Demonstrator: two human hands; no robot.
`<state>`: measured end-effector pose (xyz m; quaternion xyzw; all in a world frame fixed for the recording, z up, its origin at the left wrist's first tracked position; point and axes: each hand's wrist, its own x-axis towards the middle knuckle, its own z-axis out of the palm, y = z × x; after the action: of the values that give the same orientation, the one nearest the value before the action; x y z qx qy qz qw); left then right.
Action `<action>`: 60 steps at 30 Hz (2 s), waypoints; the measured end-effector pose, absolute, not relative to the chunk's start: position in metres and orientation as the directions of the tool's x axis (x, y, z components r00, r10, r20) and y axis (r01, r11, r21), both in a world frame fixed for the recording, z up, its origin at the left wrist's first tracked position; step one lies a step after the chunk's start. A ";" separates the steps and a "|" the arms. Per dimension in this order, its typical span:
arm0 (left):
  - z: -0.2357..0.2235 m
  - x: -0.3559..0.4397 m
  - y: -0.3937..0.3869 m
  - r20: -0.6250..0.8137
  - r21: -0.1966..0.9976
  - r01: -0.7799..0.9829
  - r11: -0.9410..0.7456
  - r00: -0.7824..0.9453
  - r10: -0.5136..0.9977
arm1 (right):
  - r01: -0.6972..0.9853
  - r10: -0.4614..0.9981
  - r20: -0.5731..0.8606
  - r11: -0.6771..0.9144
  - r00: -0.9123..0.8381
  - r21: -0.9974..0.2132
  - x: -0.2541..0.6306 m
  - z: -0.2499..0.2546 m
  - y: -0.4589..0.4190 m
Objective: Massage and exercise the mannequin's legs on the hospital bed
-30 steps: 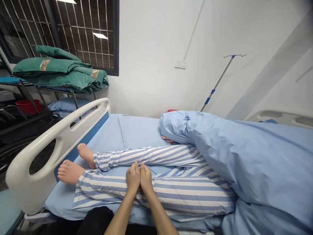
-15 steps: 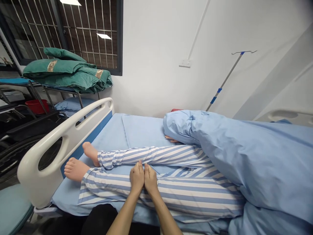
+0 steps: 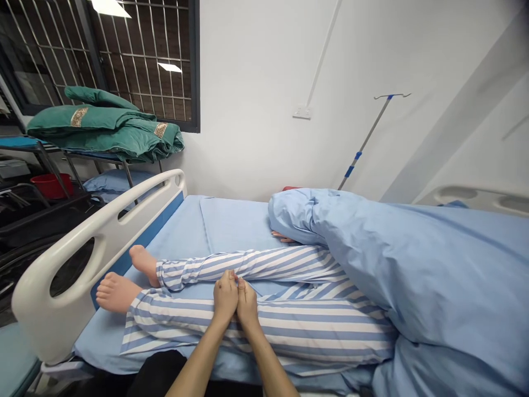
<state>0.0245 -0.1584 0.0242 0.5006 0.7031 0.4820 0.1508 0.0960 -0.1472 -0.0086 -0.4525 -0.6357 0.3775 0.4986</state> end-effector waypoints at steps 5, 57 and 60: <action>0.028 0.039 -0.161 0.263 0.895 0.445 -0.028 -0.475 0.840 | 0.124 0.975 0.222 0.223 -0.022 -0.967 0.100 -0.006 -0.146; 0.007 0.056 -0.175 0.248 0.802 0.595 0.051 -0.411 0.877 | 0.231 0.956 0.277 0.293 -0.099 -0.928 0.124 0.010 -0.149; 0.006 0.056 -0.176 0.267 0.778 0.627 0.044 -0.393 0.880 | 0.339 0.914 0.375 0.406 -0.155 -0.849 0.135 0.018 -0.151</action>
<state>0.0564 -0.1762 0.0064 0.5319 0.7083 0.4416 0.1430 0.1350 -0.1506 0.0183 -0.4505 -0.6955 0.3067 0.4683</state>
